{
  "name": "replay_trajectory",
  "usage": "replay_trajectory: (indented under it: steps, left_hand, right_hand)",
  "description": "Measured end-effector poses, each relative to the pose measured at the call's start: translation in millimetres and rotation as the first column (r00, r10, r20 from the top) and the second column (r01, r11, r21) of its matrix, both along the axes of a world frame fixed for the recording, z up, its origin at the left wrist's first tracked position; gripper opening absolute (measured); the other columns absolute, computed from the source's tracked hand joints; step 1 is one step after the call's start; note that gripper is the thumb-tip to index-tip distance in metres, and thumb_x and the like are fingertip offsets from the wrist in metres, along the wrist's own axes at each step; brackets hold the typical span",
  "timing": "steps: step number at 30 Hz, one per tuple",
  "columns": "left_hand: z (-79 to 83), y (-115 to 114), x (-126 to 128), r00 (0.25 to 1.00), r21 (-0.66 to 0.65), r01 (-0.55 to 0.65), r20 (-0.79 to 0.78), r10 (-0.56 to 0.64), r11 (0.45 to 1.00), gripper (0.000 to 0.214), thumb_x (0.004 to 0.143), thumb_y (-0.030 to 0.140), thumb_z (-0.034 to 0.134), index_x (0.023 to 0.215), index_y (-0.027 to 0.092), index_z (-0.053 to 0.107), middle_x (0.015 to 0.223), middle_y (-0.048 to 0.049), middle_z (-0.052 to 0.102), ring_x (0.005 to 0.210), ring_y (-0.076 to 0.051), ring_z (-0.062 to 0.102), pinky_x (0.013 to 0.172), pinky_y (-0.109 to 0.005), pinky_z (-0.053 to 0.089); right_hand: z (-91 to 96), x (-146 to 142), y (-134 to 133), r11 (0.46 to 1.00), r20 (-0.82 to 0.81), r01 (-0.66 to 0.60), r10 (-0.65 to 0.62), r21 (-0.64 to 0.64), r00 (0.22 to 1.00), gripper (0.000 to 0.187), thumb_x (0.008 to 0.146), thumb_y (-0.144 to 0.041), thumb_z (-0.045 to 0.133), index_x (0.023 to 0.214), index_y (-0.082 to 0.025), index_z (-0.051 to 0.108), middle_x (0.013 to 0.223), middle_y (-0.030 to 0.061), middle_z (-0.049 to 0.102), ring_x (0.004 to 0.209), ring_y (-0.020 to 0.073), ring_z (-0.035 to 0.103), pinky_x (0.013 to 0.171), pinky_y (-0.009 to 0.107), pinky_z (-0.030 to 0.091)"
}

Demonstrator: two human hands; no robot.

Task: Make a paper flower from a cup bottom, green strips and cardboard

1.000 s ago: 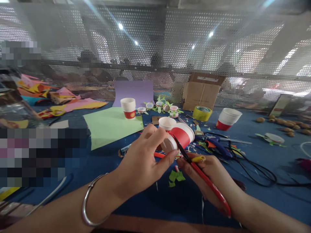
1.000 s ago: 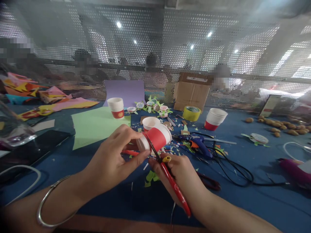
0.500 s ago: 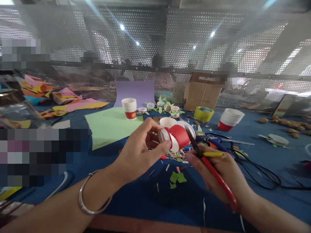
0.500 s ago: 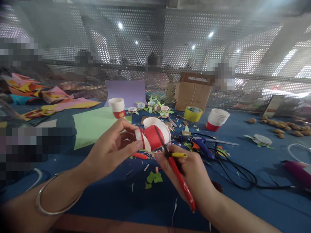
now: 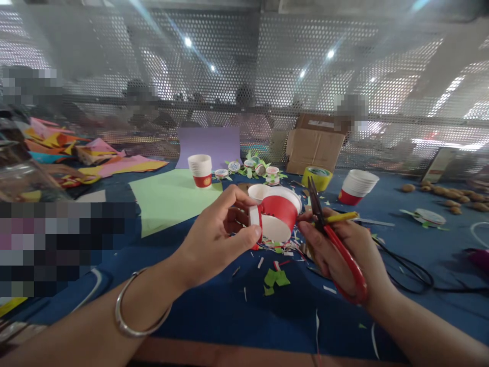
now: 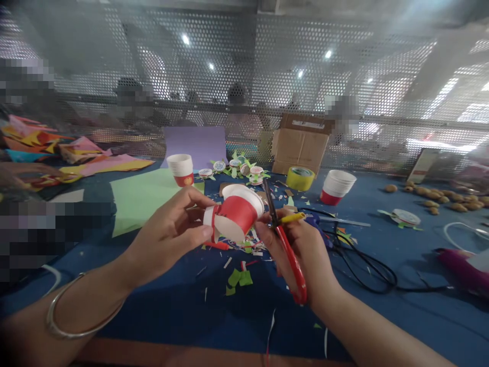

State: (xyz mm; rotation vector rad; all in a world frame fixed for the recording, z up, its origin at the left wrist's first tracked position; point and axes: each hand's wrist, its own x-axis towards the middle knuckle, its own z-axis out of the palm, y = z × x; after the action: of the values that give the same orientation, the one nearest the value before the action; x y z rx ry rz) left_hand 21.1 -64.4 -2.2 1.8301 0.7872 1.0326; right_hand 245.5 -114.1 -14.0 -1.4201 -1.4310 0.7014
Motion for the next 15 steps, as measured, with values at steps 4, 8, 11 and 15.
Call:
replay_trajectory:
  steps: [4,8,11,15]
  left_hand:
    - [0.3,0.3,-0.6,1.0,-0.029,0.022,-0.012,-0.022,0.999,0.025,0.087,0.024,0.066,0.108,0.023,0.052,0.094,0.0004,0.059,0.078,-0.012,0.06,0.066,-0.026,0.052]
    - [-1.3,1.4,-1.8,0.999,-0.052,0.015,-0.031,-0.016,0.999,0.026,0.087,0.024,0.065,0.109,0.024,0.052,0.097,-0.0003,0.059,0.079,-0.013,0.06,0.066,-0.026,0.052]
    - [-2.0,1.5,-2.4,1.0,-0.048,0.016,-0.019,-0.017,0.999,0.025,0.088,0.024,0.064,0.11,0.024,0.052,0.098,-0.0008,0.059,0.078,-0.013,0.059,0.064,-0.026,0.052]
    - [-0.4,1.8,-2.1,1.0,-0.051,0.009,0.01,-0.008,0.999,0.023,0.087,0.024,0.065,0.106,0.023,0.052,0.091,0.0005,0.058,0.072,-0.011,0.057,0.06,-0.024,0.049]
  right_hand:
    - [-2.4,1.6,2.7,1.0,-0.124,-0.005,0.003,-0.014,0.992,0.041,0.083,-0.058,0.072,0.102,-0.023,0.06,0.043,-0.0103,0.048,0.029,0.0081,0.042,0.028,0.017,0.035]
    - [-3.5,5.4,5.1,0.999,-0.187,-0.019,0.012,-0.039,0.982,0.049,0.078,-0.054,0.078,0.112,-0.023,0.061,0.044,-0.0108,0.048,0.028,0.0089,0.04,0.028,0.018,0.034]
    - [-3.8,7.5,5.1,0.992,-0.21,-0.086,0.065,-0.092,0.976,0.043,0.08,-0.054,0.076,0.104,-0.021,0.065,0.043,-0.0094,0.048,0.029,0.0093,0.04,0.028,0.02,0.033]
    - [-2.6,8.1,4.2,0.973,-0.165,-0.18,0.156,-0.144,0.974,0.046,0.086,-0.058,0.068,0.062,-0.02,0.059,0.037,-0.005,0.046,0.031,0.0088,0.043,0.034,0.021,0.036]
